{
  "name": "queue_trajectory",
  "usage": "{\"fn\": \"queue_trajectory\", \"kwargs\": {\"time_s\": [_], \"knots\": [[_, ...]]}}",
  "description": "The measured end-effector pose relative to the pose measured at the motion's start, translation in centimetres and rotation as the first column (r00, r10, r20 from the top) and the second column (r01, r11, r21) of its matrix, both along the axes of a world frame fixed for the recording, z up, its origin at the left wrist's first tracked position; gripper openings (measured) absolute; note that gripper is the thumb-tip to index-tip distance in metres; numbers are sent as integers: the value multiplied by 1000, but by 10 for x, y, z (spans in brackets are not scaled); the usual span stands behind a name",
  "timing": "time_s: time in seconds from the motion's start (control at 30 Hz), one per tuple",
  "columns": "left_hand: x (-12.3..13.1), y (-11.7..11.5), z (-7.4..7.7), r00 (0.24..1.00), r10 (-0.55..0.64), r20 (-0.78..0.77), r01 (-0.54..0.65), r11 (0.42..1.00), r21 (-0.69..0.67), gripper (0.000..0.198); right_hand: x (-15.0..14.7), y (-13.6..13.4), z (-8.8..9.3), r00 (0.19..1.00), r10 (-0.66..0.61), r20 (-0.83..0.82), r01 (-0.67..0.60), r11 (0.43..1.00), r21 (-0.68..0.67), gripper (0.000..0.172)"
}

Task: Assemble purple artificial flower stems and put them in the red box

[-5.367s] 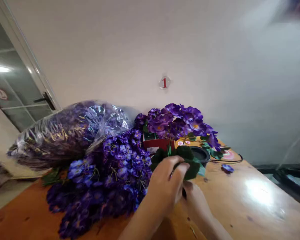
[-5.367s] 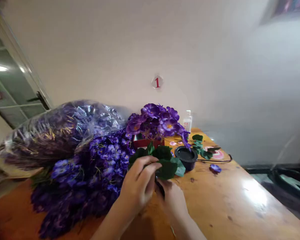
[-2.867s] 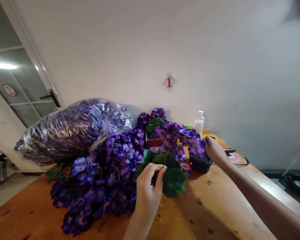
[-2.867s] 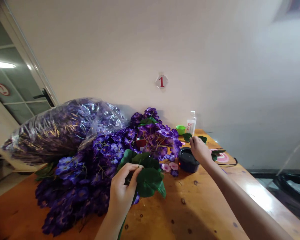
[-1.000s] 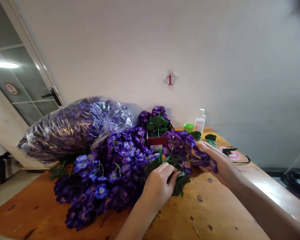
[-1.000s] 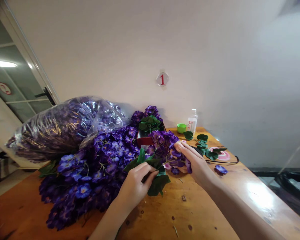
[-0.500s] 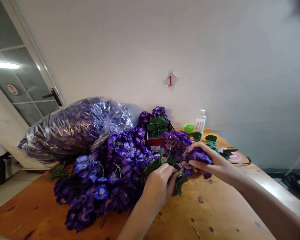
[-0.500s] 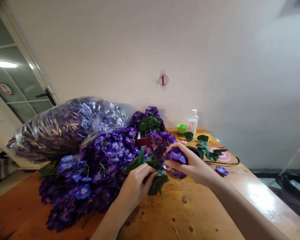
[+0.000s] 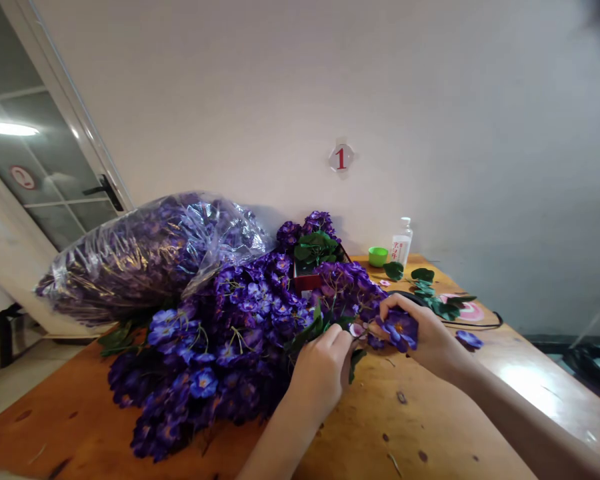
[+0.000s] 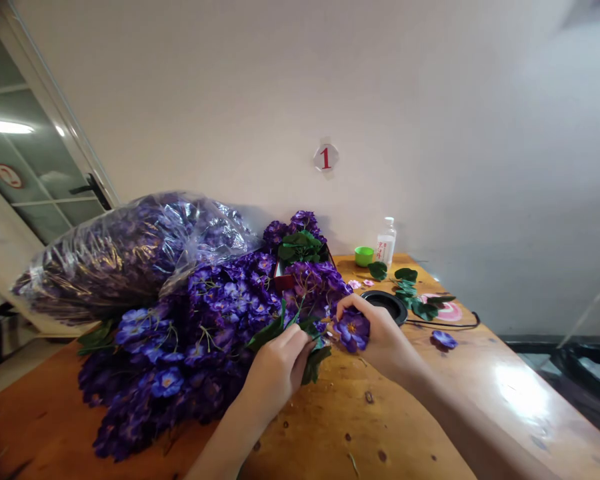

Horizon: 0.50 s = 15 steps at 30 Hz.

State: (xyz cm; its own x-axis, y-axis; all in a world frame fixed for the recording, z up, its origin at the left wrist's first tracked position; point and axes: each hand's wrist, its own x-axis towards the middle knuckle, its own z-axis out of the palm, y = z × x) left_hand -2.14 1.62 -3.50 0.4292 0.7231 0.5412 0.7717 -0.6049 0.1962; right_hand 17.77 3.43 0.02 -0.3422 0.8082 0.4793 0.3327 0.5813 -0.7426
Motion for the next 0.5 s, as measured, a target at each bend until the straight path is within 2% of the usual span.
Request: {"fn": "queue_trajectory", "kwargs": {"time_s": [0.17, 0.27, 0.33, 0.4, 0.43, 0.5], "knots": [[6, 0, -4, 991, 30, -133, -4, 982, 191, 21, -3, 4, -18, 995, -96, 18, 94, 991, 93, 21], [10, 2, -6, 996, 32, -86, -15, 982, 188, 21, -3, 6, -17, 996, -85, 13, 84, 995, 61, 23], [9, 7, -6, 996, 26, 86, -36, 992, 120, 19, -1, 2, -8, 996, -86, -9, 86, 996, 36, 31], [5, 13, -2, 938, 13, 347, -38, 997, 66, 17, 2, -8, 0, 987, -130, -96, 138, 987, 78, 45], [2, 16, 0, 882, 4, 472, -35, 998, 58, 16, 4, -14, 2, 966, -193, -174, 215, 969, 123, 46], [-4, 20, 6, 758, -5, 652, -40, 998, 54, 15, 5, -27, -3, 910, -310, -277, 360, 920, 154, 29]]}}
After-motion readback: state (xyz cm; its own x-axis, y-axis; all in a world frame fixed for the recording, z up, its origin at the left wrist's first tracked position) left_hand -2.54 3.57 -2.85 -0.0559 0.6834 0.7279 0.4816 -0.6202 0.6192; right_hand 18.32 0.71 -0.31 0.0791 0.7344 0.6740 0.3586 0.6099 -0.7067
